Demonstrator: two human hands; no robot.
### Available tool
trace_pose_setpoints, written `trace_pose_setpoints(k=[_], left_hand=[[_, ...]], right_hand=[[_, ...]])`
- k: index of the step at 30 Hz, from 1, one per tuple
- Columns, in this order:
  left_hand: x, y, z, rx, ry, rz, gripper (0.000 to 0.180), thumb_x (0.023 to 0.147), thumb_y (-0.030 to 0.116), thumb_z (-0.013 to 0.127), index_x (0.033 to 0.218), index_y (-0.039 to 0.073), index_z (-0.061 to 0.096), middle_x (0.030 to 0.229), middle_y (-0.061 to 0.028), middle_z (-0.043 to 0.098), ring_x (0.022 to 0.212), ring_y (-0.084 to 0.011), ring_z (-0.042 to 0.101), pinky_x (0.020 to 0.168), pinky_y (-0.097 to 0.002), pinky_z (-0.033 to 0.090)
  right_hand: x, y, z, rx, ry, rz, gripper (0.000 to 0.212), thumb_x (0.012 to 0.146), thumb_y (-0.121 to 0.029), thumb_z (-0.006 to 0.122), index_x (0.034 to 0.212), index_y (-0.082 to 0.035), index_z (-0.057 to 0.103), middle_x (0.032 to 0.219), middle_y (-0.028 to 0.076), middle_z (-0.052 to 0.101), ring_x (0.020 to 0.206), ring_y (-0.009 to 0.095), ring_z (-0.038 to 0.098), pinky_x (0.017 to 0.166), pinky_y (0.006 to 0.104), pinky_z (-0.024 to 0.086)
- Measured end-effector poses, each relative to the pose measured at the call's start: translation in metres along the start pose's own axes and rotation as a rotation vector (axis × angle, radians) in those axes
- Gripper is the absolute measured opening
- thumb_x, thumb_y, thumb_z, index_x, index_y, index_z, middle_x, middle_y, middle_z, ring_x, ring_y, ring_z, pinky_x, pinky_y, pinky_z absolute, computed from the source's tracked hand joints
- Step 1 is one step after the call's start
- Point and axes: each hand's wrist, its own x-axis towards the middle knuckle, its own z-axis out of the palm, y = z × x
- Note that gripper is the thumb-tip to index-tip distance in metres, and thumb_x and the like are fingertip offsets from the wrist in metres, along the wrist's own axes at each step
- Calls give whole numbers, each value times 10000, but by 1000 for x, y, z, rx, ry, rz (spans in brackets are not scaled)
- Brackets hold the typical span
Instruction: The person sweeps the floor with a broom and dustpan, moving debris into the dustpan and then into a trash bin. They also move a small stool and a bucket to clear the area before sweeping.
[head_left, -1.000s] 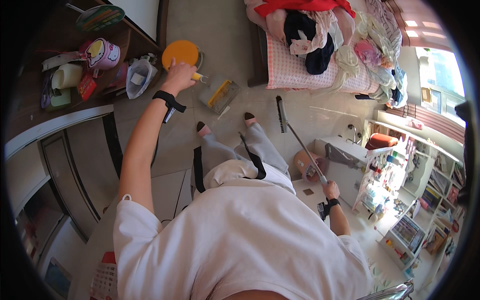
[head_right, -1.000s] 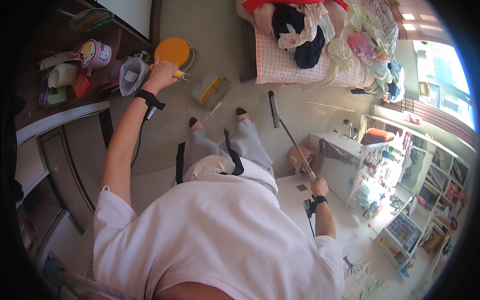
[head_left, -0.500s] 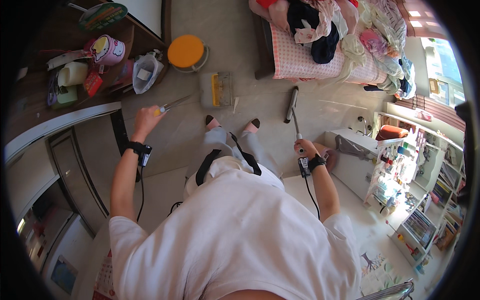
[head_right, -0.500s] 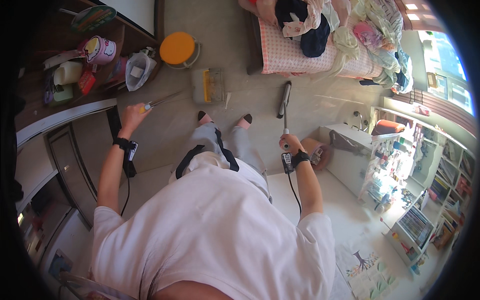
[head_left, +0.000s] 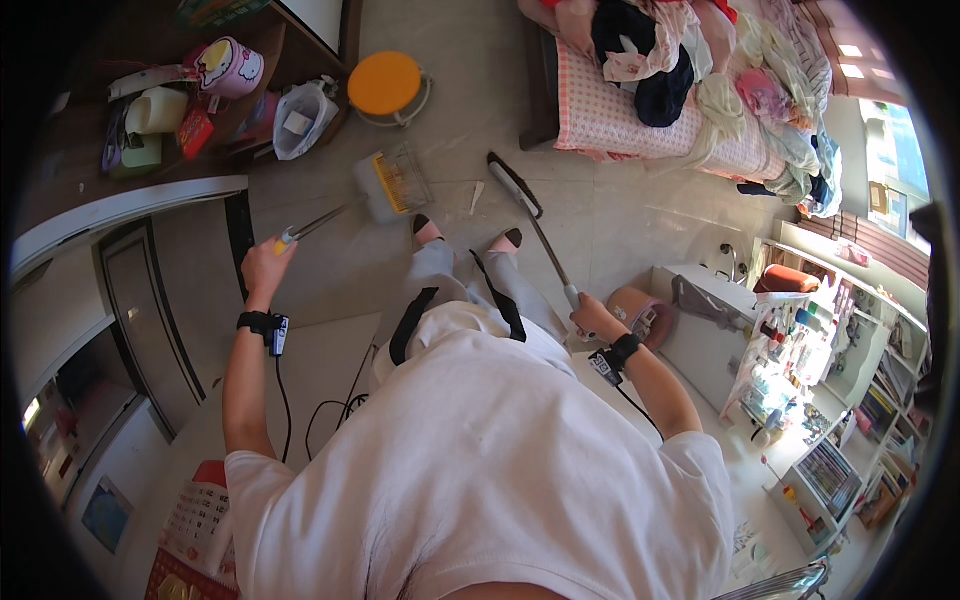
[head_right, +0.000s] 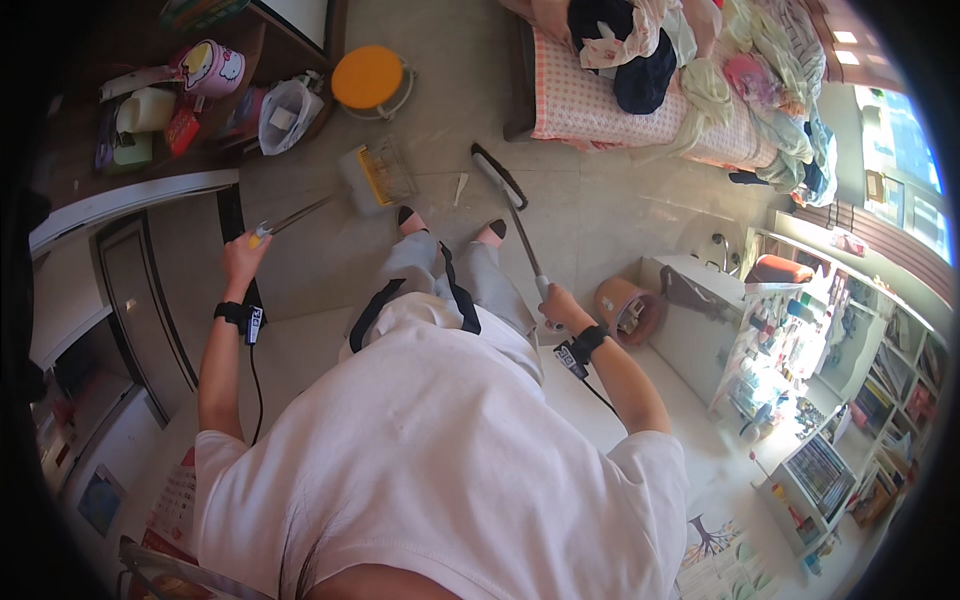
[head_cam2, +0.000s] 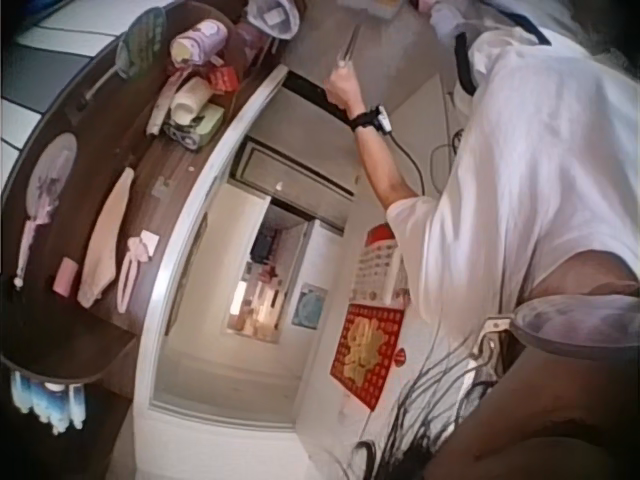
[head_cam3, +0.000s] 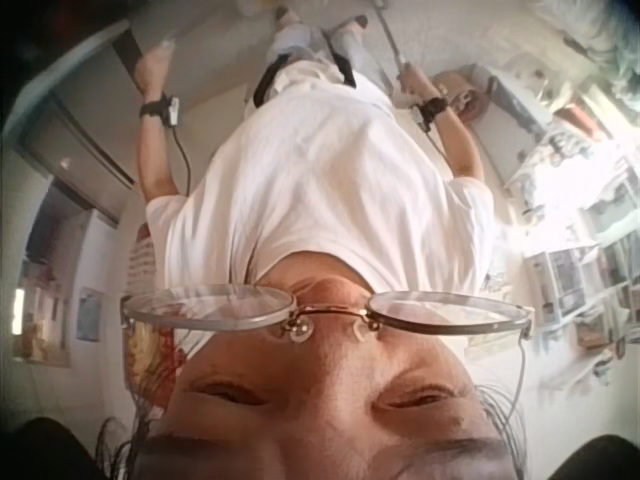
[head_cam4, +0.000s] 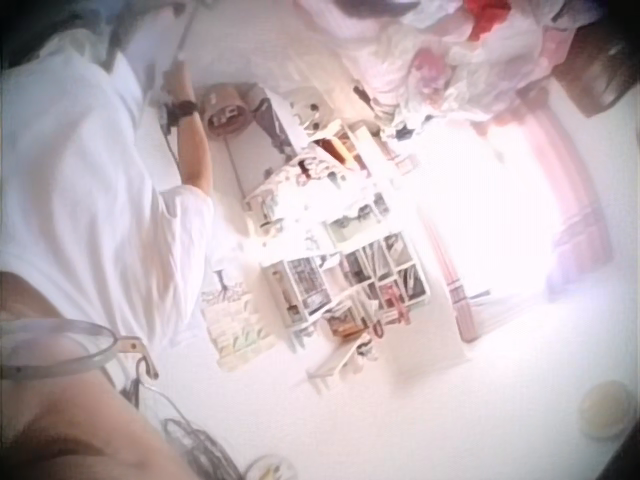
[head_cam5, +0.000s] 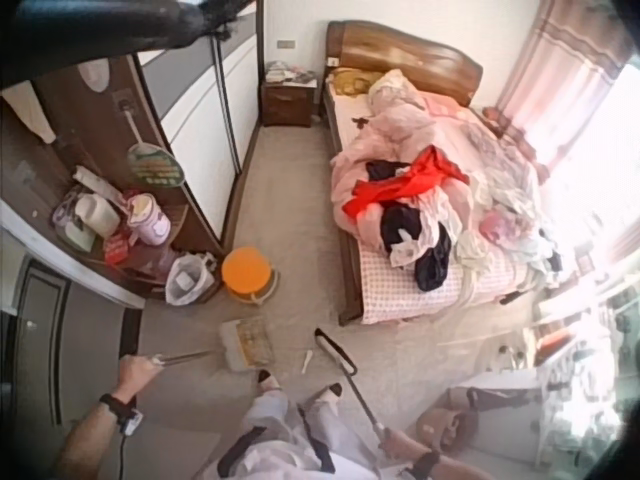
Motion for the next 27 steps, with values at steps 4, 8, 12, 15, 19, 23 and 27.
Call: trace_pose_setpoints(k=[4,8,12,15,19,23,27], left_hand=[[-12,-17,2,29,8,-73,395,743,456,640,878,86,679,733,-172,637,703,-359,617,604,-427,497],[-20,-24,-2,37,-16,-116,424,736,475,641,882,77,672,770,-183,635,740,-379,608,617,-446,487],[-29,-18,-4,84,19,-109,409,742,462,638,809,59,661,754,-186,632,717,-377,606,597,-442,486],[-40,-12,-5,55,-3,-153,407,746,452,637,808,51,659,757,-188,631,715,-377,605,591,-444,484],[-41,-9,-6,34,26,-122,408,750,445,636,806,41,657,749,-186,632,709,-372,606,596,-440,488],[-26,-10,-4,53,-40,-74,394,756,433,633,811,44,662,735,-181,632,703,-362,610,601,-428,494],[-11,-15,0,78,-89,52,366,762,414,630,818,54,667,719,-171,633,699,-351,615,600,-415,497]], right_hand=[[-36,8,-21,301,96,84,486,724,-20,514,1195,58,422,664,140,579,461,223,586,383,345,452],[-43,-4,-15,58,174,-36,445,713,-34,521,1141,66,446,683,177,592,527,253,619,422,367,476],[4,-13,-10,-200,270,-173,354,701,-55,524,1031,60,470,731,246,603,614,343,632,534,415,504],[33,-3,0,-348,304,-303,287,696,-59,532,956,51,479,753,277,598,647,396,618,595,431,506],[28,5,1,-540,243,-407,345,698,-46,533,1021,63,484,733,252,601,605,350,628,538,423,503],[-19,4,-2,-17,35,-115,446,701,-30,525,1132,65,470,680,173,603,503,243,603,426,352,479],[-52,-2,31,278,89,-3,542,718,-33,528,1244,41,418,623,107,558,448,175,545,375,318,439]])
